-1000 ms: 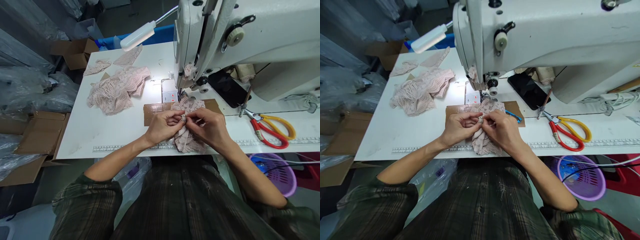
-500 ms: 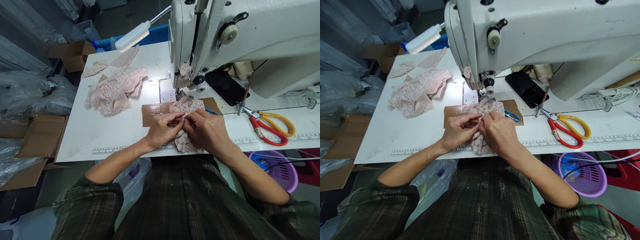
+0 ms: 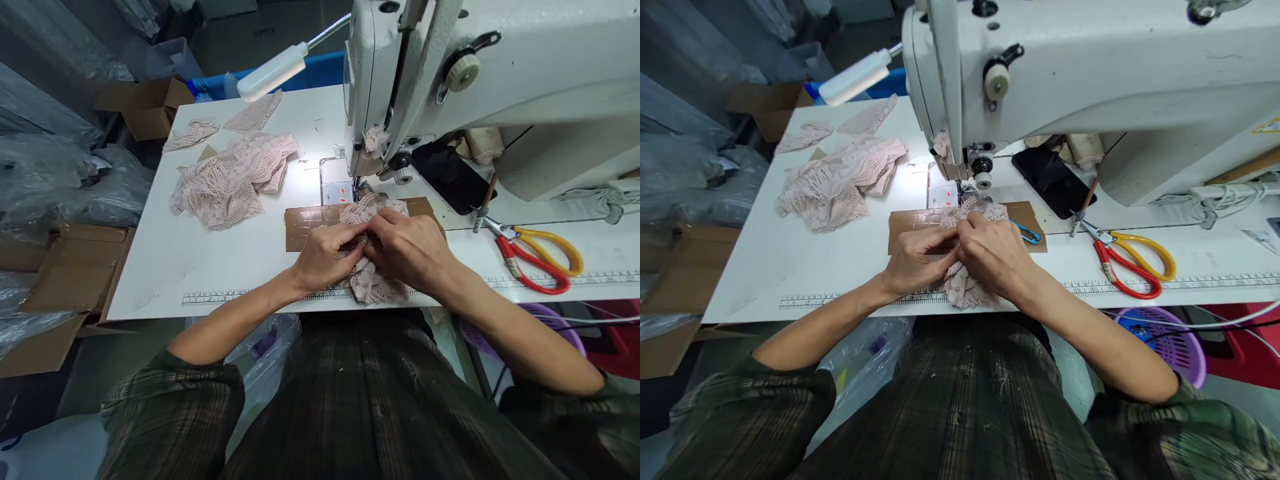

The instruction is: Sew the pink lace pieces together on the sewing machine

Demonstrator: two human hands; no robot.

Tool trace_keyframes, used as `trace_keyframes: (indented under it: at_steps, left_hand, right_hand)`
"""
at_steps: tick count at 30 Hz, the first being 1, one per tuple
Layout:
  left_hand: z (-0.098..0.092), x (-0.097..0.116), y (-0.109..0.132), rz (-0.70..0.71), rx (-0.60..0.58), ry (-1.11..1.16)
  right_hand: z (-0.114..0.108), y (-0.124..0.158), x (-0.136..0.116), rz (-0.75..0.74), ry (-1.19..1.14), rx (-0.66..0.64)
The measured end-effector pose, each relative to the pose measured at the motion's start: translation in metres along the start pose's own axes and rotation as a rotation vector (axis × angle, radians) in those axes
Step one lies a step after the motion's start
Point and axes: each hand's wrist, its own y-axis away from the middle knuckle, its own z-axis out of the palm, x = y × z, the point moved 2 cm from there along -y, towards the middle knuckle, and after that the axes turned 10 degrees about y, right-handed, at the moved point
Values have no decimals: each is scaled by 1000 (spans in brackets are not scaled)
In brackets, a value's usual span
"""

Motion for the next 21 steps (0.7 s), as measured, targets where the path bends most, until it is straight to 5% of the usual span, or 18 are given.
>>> trace_keyframes:
  at_steps: [9, 17, 21]
  left_hand:
    - [-2, -11, -6, 40, -120, -209]
    - [0, -25, -7, 52, -90, -115]
    - [0, -25, -6, 68, -62, -109]
  right_hand:
    - [29, 12, 11, 79, -266, 357]
    - [19, 11, 17, 128, -618, 258]
    - [7, 51, 56, 135, -582, 332]
